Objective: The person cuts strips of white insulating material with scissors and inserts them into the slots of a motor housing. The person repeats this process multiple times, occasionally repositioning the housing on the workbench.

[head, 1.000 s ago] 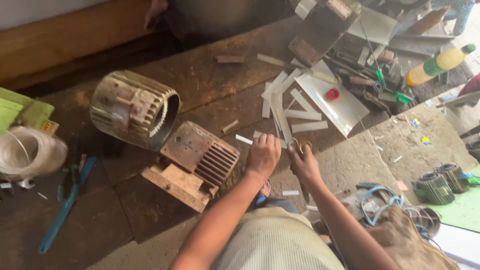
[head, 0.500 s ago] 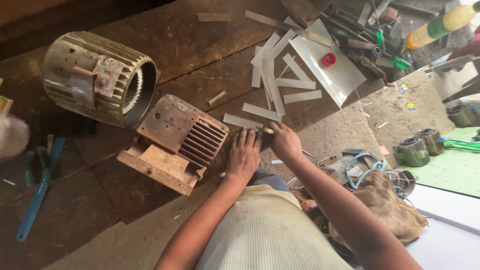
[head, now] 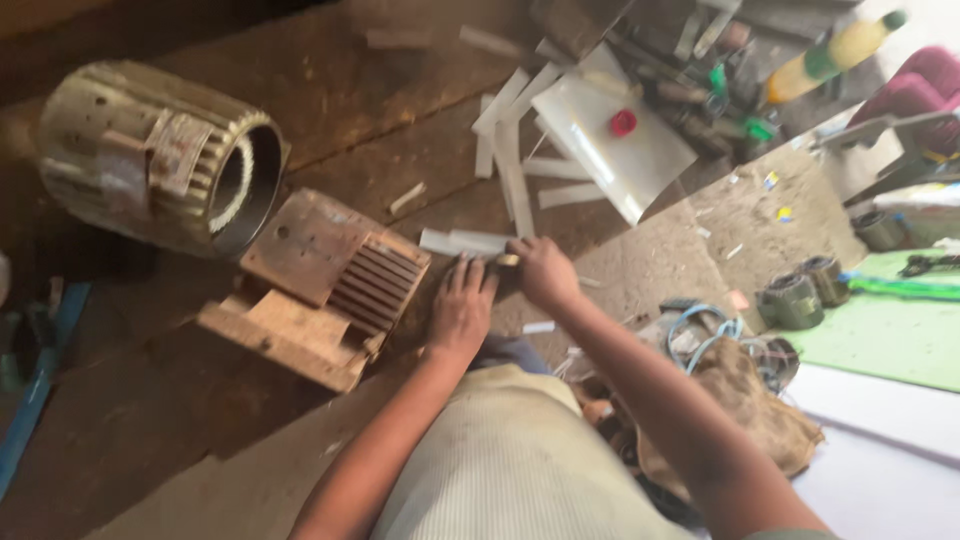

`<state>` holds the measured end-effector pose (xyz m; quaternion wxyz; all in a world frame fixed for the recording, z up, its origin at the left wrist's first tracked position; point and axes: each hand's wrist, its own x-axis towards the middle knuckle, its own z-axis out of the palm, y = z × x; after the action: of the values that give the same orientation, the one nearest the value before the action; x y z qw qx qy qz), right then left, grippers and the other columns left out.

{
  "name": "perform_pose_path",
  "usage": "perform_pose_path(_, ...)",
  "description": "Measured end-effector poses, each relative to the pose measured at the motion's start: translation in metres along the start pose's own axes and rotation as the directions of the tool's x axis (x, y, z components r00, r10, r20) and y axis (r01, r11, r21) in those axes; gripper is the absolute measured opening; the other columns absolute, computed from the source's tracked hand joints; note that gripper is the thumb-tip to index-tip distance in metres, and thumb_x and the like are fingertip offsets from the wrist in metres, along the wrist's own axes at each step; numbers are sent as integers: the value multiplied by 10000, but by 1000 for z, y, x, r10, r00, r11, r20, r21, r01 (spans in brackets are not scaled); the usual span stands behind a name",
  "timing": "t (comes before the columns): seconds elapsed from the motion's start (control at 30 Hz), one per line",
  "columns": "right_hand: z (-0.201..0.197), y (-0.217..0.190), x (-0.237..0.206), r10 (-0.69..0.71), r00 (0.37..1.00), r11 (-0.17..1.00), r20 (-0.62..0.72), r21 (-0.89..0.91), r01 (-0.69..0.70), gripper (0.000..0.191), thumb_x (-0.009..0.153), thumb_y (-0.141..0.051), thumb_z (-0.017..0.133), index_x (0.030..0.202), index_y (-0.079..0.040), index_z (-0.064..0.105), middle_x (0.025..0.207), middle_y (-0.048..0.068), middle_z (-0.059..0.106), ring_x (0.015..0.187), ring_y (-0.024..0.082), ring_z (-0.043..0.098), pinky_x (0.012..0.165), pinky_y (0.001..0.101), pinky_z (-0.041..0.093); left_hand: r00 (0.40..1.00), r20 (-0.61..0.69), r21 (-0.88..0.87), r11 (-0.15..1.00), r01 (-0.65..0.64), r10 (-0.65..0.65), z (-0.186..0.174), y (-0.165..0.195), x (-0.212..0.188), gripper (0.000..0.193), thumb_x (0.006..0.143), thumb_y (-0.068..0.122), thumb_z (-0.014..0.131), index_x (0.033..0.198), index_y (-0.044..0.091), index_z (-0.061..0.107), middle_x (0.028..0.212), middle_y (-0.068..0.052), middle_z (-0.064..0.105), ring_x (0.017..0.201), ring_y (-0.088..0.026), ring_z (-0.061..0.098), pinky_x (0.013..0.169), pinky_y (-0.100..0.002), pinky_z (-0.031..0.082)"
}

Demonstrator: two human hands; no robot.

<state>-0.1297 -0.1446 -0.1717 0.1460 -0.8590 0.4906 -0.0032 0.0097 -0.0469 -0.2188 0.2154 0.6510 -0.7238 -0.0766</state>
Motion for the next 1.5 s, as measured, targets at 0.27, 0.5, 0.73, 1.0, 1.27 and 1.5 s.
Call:
perform_pose_path(0.27, -72, 14, 37, -118, 991, 983, -61, 136, 125, 507, 771, -168, 657, 1272, -96, 624, 1199, 143, 680, 989, 372, 693, 813, 475, 555, 995, 88, 122, 991, -49, 38, -23, 35, 43, 353, 746, 151, 709, 1096, 150, 667, 1250, -67, 619, 1143, -279, 594, 933, -426, 526)
perform_pose_path(0.5, -117, 42, 37, 137, 933, 953, -332, 302, -32, 503, 821, -144, 716, 1300, -62, 587, 1237, 191, 627, 1189, 411, 577, 1004, 486, 495, 958, 179, 226, 939, -259, 222, -34, 38, 75, 480, 800, 109, 631, 1276, 168, 650, 1295, -92, 604, 1105, -274, 648, 849, -396, 588)
perform_pose_path(0.73, -110, 31, -37, -234, 781, 810, -579, 328, 486, 540, 833, -204, 756, 1345, -105, 614, 1259, 111, 649, 1190, 323, 625, 1047, 462, 487, 953, -110, -209, 944, 257, -284, -98, 79, 78, 273, 955, 85, 651, 1228, 82, 660, 1092, -159, 642, 1044, -360, 648, 884, -465, 537)
perform_pose_path(1.0, -74, 6, -48, -345, 649, 648, -678, 329, 687, 409, 832, -133, 828, 1212, -68, 690, 1178, 132, 690, 1041, 322, 680, 883, 405, 568, 887, -159, -452, 830, 326, -434, -150, 83, 44, 158, 887, 30, 696, 1034, 40, 640, 939, -183, 697, 888, -359, 700, 776, -447, 550)
perform_pose_path(1.27, -48, -46, -51, -246, 927, 546, -283, 750, 373, 354, 828, -101, 795, 1173, -69, 718, 1012, 122, 694, 930, 285, 733, 780, 369, 579, 949, -290, 120, 979, 163, -122, -237, 12, -24, 195, 1010, 260, 676, 1073, 77, 703, 956, -98, 707, 931, -335, 685, 868, -461, 526)
perform_pose_path(1.5, 15, -69, -40, -218, 959, 520, -181, 810, 271, 308, 845, -137, 767, 1144, -75, 732, 980, 130, 690, 850, 285, 719, 751, 345, 574, 866, -463, -31, 981, 194, -186, -206, -29, -67, 484, 1100, 401, 374, 847, 57, 603, 980, -115, 644, 1033, -323, 578, 1051, -470, 410)
